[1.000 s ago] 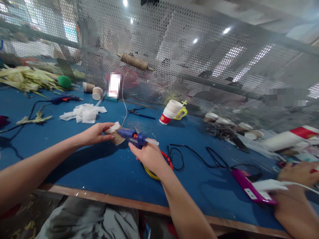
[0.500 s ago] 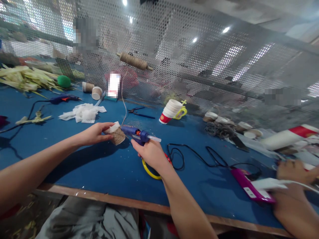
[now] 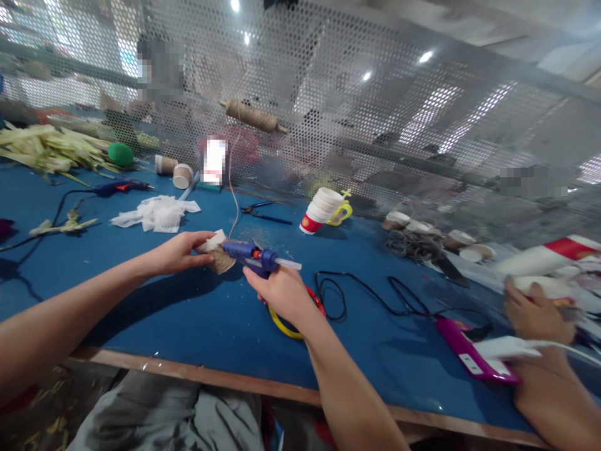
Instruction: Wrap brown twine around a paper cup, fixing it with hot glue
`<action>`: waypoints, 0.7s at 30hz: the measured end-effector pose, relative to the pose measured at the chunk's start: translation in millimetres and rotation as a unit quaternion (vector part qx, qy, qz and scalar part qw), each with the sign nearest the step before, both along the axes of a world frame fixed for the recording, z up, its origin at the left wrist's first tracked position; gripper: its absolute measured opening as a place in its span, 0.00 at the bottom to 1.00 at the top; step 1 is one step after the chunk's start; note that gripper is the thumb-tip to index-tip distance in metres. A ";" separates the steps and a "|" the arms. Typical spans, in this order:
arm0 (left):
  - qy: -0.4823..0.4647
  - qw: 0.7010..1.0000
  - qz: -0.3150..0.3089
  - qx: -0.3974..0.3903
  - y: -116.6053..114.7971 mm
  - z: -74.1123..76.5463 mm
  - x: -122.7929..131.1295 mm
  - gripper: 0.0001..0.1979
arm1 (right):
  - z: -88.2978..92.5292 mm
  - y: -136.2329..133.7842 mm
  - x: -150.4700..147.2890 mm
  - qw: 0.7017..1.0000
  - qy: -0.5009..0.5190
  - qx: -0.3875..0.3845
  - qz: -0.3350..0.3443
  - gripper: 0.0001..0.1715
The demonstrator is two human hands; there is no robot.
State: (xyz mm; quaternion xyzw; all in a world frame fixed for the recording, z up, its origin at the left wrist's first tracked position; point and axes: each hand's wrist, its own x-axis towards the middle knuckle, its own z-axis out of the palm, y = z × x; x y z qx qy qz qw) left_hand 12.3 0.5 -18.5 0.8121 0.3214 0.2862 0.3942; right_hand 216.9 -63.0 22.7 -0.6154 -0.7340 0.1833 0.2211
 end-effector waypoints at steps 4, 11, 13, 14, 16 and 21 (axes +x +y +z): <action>0.007 1.000 0.006 -0.004 0.4 -1.0 0.0 0.23 | -4.3 6.9 5.1 1.000 0.013 0.013 -0.002 0.19; 0.032 0.998 0.059 0.001 -1.4 0.8 0.7 0.28 | -7.3 15.8 12.1 0.985 0.167 -0.025 -0.014 0.16; 0.046 0.996 0.074 0.002 -2.3 2.5 0.9 0.28 | -5.2 23.0 17.4 0.969 0.242 -0.029 -0.027 0.14; 0.049 0.996 0.076 0.002 -2.7 3.2 1.0 0.28 | -4.1 28.3 21.1 0.958 0.282 -0.028 -0.037 0.13; 0.048 0.996 0.072 0.002 -2.8 3.9 1.1 0.28 | -2.8 41.6 29.9 0.934 0.349 -0.033 -0.070 0.12; 0.042 0.997 0.069 0.005 -1.4 3.7 0.8 0.28 | -11.9 79.1 47.8 0.918 0.344 -0.075 -0.185 0.11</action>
